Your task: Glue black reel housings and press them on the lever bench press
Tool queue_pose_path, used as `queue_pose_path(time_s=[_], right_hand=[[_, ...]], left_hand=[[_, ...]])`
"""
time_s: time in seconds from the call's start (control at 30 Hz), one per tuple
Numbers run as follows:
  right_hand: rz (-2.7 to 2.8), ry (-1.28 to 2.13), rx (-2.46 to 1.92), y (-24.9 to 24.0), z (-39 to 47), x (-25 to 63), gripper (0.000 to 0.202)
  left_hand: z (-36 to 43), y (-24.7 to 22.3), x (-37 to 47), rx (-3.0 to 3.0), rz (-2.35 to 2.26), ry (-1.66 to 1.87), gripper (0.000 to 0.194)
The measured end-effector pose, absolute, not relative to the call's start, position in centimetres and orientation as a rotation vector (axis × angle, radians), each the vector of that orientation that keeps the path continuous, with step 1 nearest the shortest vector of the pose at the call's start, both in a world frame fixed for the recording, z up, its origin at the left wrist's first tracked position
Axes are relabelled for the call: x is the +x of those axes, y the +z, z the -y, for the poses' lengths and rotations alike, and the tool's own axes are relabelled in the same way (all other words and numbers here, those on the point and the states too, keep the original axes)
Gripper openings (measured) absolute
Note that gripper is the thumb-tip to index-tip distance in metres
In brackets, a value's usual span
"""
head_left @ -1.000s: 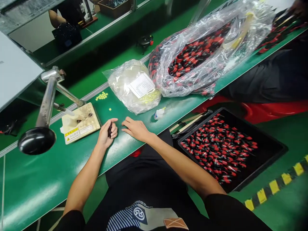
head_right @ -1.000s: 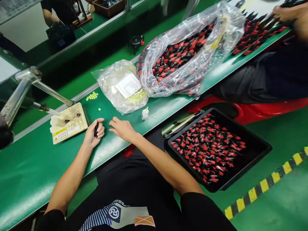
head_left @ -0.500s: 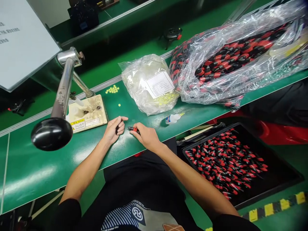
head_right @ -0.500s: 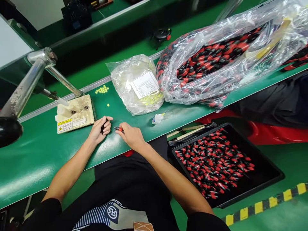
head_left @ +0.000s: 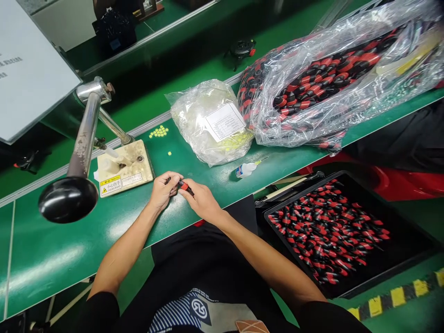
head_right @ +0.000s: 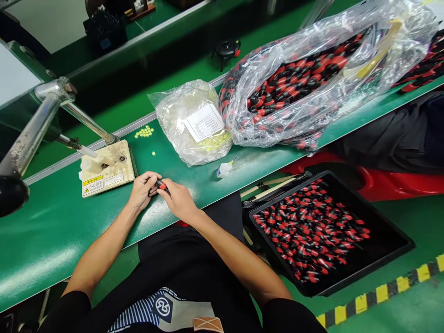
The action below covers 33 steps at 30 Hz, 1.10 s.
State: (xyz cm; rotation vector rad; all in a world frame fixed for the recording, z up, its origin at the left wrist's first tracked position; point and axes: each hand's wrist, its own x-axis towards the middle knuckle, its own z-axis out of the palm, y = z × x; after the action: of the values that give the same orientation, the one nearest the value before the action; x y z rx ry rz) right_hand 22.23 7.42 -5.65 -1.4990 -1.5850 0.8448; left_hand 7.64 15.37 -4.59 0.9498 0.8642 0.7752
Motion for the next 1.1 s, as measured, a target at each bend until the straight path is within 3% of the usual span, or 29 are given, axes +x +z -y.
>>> queue_pose_path(time_s=[0.2,0.4,0.53,0.67,0.87,1.03,1.1], right_hand=[[1.393,1.008,-1.532,-4.6,-7.1,22.2,0.036],[0.780,1.814,-0.723,-3.9,-6.8,21.4,0.052],[0.612,2.007,-0.446,-4.2,-6.4,21.5,0.051],[0.613,1.872,-0.601,-4.8,-4.5,22.8,0.052],[0.285,1.333,-0.883,-7.3,2.8,29.1,0.043],[-0.231,0.769,-1.067,-9.1,8.1,38.5,0.039],[-0.379,0.704,-1.118,-9.7,9.1,41.1,0.041]], left_hand=[[-15.0,-4.3,7.6,0.992,-0.866,0.779,0.054],[-14.9,-3.1,7.2,1.002,-0.716,0.699,0.055],[-14.6,-3.1,7.1,1.067,-0.665,0.584,0.058],[-14.7,-3.2,7.4,0.938,-0.680,0.527,0.058],[-18.0,-3.3,6.9,0.625,-0.773,0.601,0.015],[-17.5,-3.1,7.0,0.710,-0.810,0.591,0.002],[-17.0,-3.0,7.3,0.761,-0.795,0.619,0.012]])
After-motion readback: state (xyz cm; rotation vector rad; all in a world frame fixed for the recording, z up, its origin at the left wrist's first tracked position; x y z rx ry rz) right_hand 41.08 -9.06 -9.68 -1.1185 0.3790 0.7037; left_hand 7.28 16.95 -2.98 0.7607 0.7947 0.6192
